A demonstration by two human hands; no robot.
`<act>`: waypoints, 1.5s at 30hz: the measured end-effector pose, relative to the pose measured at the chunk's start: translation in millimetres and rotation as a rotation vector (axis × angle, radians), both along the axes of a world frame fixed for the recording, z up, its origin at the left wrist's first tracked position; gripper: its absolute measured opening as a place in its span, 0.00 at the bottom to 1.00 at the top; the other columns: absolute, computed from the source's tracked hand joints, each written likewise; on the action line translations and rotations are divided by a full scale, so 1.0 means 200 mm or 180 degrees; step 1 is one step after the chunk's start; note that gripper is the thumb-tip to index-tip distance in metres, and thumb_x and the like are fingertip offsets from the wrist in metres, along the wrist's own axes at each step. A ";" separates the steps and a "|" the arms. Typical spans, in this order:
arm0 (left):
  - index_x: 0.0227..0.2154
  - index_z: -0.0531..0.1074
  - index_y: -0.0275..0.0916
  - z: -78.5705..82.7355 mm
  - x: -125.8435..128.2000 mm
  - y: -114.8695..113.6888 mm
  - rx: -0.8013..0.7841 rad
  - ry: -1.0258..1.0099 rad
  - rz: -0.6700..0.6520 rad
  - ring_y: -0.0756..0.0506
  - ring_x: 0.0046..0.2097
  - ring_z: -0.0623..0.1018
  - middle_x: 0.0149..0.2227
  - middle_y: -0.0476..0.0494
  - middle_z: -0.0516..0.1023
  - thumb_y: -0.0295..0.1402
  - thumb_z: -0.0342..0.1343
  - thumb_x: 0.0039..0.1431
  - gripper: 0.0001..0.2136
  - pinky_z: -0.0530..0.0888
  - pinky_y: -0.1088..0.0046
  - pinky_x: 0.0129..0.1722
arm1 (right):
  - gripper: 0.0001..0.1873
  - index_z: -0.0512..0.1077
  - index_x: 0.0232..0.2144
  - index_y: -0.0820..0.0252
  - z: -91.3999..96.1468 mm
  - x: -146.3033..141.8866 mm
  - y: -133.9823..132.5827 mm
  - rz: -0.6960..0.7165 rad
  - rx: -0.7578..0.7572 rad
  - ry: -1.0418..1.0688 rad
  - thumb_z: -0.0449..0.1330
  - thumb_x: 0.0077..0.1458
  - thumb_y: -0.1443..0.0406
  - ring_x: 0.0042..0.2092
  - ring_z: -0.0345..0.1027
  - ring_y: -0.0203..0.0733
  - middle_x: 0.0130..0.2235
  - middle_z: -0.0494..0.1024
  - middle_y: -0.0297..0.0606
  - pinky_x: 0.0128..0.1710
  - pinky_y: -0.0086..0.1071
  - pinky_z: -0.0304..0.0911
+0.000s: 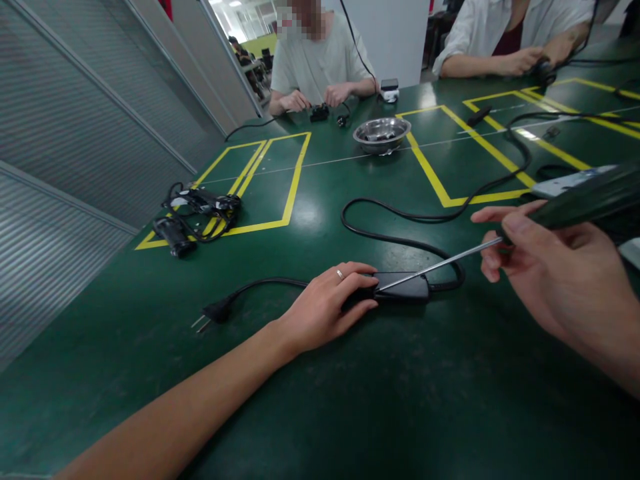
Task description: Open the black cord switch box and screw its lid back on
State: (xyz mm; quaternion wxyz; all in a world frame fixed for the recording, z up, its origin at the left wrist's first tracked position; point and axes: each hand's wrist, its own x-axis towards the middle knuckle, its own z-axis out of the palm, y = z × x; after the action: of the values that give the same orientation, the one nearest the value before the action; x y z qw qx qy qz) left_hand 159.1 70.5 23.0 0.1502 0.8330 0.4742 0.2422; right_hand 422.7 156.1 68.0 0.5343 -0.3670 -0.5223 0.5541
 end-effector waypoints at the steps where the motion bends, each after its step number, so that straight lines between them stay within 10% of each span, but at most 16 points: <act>1: 0.51 0.65 0.39 0.00 0.00 0.00 0.0001 -0.0003 0.0000 0.43 0.56 0.72 0.56 0.38 0.69 0.34 0.53 0.65 0.14 0.72 0.60 0.54 | 0.05 0.72 0.27 0.58 0.00 -0.01 0.00 -0.0033 -0.0003 -0.0008 0.64 0.52 0.64 0.27 0.67 0.34 0.41 0.77 0.38 0.21 0.31 0.62; 9: 0.51 0.65 0.39 0.01 0.01 0.00 0.0053 0.0051 0.0015 0.42 0.55 0.72 0.55 0.37 0.70 0.34 0.54 0.65 0.13 0.72 0.60 0.53 | 0.13 0.74 0.43 0.58 0.00 0.03 0.00 0.0364 0.0022 0.0368 0.57 0.53 0.68 0.27 0.69 0.39 0.44 0.77 0.42 0.20 0.35 0.63; 15: 0.51 0.65 0.39 0.01 0.01 -0.01 0.0024 0.0066 0.0012 0.44 0.55 0.71 0.55 0.39 0.69 0.34 0.54 0.65 0.14 0.71 0.62 0.53 | 0.03 0.72 0.31 0.58 0.00 0.00 0.00 0.0075 0.0234 0.0002 0.63 0.53 0.67 0.26 0.67 0.36 0.40 0.77 0.39 0.20 0.33 0.63; 45: 0.51 0.65 0.39 0.01 0.01 0.00 0.0037 0.0035 0.0045 0.42 0.55 0.72 0.55 0.37 0.70 0.34 0.53 0.65 0.13 0.72 0.60 0.53 | 0.04 0.75 0.35 0.54 0.01 0.03 -0.02 0.0518 0.0689 -0.0517 0.61 0.55 0.63 0.25 0.70 0.38 0.37 0.79 0.39 0.21 0.35 0.64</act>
State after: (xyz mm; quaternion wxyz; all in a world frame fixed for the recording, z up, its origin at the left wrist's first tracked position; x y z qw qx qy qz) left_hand 160.6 69.9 25.0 0.1409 0.8319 0.4794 0.2414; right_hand 429.0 151.1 69.7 0.4800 -0.3074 -0.6484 0.5046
